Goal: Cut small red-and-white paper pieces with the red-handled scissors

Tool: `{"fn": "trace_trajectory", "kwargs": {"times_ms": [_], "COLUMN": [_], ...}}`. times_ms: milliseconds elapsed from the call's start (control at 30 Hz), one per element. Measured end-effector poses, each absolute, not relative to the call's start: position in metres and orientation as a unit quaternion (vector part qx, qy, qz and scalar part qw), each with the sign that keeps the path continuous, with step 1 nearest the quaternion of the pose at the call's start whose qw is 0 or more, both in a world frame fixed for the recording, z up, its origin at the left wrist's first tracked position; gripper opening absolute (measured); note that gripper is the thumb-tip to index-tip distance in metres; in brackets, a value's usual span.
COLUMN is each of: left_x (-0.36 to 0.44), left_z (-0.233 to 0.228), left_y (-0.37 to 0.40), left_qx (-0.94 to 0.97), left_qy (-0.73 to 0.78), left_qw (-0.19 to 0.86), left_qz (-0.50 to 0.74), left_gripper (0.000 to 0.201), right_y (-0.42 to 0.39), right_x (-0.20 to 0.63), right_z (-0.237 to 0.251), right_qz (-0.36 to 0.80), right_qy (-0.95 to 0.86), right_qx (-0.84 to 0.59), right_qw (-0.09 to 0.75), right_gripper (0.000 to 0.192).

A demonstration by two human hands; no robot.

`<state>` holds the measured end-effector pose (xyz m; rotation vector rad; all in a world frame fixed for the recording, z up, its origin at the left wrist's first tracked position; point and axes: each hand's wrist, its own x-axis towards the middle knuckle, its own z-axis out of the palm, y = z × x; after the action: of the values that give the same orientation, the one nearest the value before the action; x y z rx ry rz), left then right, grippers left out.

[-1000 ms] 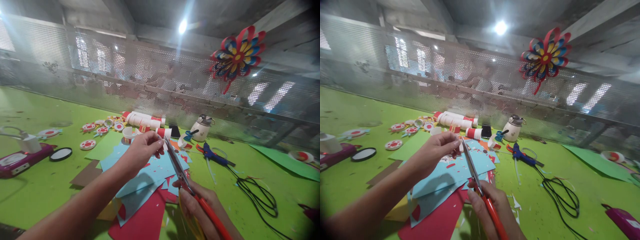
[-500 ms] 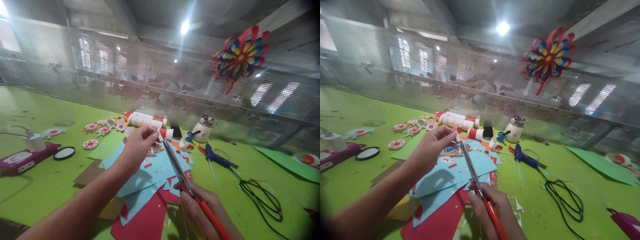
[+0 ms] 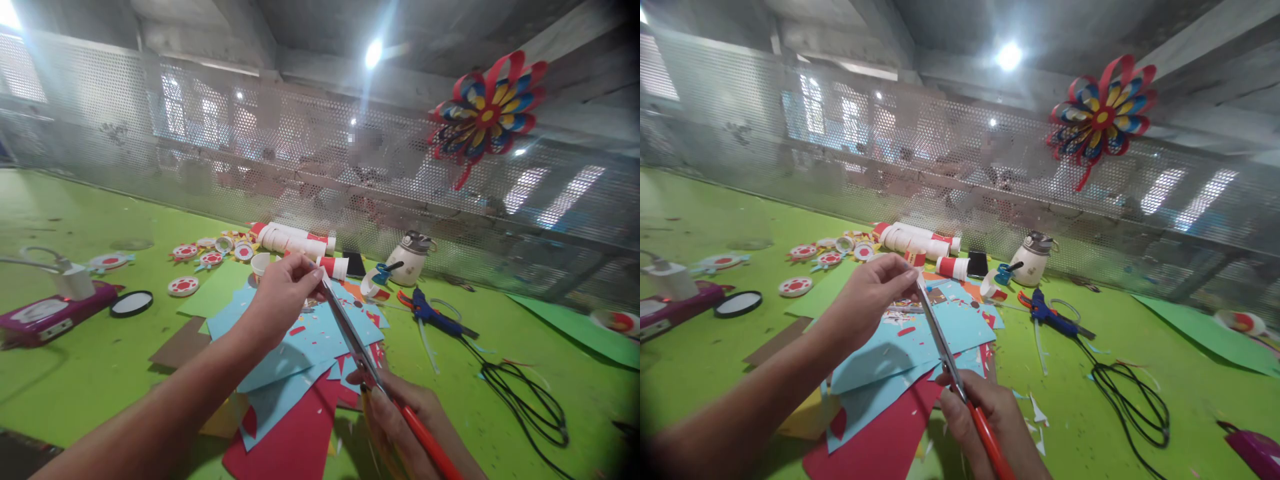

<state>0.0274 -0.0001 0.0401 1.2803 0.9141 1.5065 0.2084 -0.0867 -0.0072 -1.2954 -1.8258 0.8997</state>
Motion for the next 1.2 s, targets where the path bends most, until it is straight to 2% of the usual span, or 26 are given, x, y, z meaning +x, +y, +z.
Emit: {"fn": "trace_trajectory", "kwargs": {"times_ms": [1200], "left_x": [0.0268], "left_z": [0.0408], "left_y": [-0.0010], "left_qx": [0.525], "left_qy": [0.367], "left_qw": [0.465], "left_qz": [0.611], "left_gripper": [0.014], "right_y": [-0.0880], "right_x": [0.2104], "right_z": [-0.0033], "right_qz": [0.363], "right_qy": [-0.702], "right_qx": [-0.512], "right_qw": [0.337], "right_gripper": [0.056]}}
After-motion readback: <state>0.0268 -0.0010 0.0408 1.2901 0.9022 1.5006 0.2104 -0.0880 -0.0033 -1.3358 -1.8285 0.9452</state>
